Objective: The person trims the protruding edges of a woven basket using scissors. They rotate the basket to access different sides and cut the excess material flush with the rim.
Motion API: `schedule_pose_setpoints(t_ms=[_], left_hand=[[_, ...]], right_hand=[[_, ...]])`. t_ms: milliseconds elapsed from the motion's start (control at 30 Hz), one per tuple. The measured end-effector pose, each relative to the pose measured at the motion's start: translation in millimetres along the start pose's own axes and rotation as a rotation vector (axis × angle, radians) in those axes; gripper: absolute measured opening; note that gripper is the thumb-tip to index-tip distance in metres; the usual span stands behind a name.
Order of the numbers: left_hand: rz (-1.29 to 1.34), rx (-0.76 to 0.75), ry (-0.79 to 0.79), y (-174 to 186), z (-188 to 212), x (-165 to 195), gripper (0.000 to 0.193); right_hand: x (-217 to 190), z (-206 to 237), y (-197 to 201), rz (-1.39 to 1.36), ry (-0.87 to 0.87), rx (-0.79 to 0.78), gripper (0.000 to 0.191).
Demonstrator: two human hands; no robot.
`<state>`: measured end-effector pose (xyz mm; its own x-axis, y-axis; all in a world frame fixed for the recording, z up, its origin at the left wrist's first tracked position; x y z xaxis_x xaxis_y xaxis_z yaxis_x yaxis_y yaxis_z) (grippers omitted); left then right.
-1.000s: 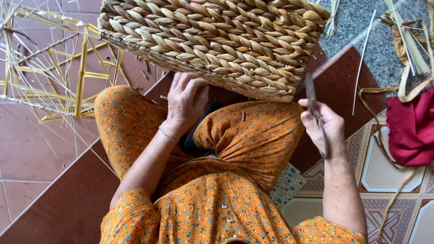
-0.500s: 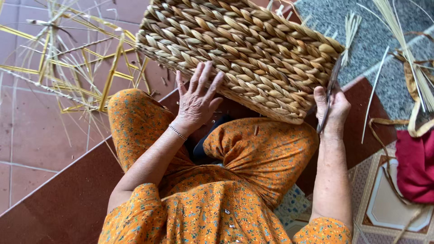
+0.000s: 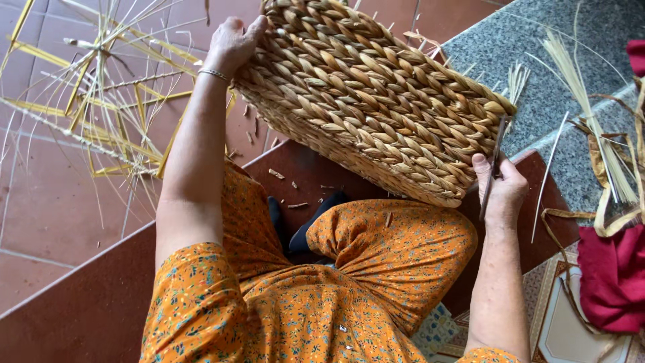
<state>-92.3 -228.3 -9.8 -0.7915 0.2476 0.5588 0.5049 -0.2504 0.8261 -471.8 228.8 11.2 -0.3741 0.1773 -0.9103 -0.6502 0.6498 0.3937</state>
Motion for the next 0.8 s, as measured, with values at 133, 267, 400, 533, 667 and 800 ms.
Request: schedule_pose_setpoints(t_ms=[133,267,400,533,667,800], left_hand=[[0.144,-0.045,0.035,-13.2,-4.2,22.5,0.066],[0.209,0.005,0.065,-11.5,12.3,26.9,0.056],[0.316,0.139,-0.034,-16.2,31.8,16.7,0.047],[0.686,0.273,-0.157,-49.1,68.2,8.0,0.029],[0.913,0.165,-0.176,-94.7,123.7,18.9,0.055],[0.586,0.104,-0.027,-96.5,173.6,22.2,0.073]], right_hand=[[0.8,-14.8,-1.4,0.029,-0.114,0.091,0.046],[10.3,-18.8,2.5,-0.033,-0.263,0.180,0.044],[-7.0,-30.3,18.2,0.116,0.185,0.168,0.048],[6.3,-29.5,37.3,0.050,0.227,0.162,0.044],[48.5,-15.6,40.6,-0.134,-0.038,0.136,0.040],[75.5,1.2,39.4,-0.184,-0.006,0.170,0.037]])
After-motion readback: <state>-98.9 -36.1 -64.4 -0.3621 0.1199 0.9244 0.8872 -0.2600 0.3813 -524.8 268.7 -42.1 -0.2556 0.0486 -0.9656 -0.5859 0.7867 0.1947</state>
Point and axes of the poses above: each hand's wrist, its own z-axis away from the middle knuckle, its own y-axis out of the back of the hand, x = y × z, the point moved 5 cm from there along -z, towards the middle knuckle, and after that the axes turned 11 degrees about -z, right-handed, at the moved point
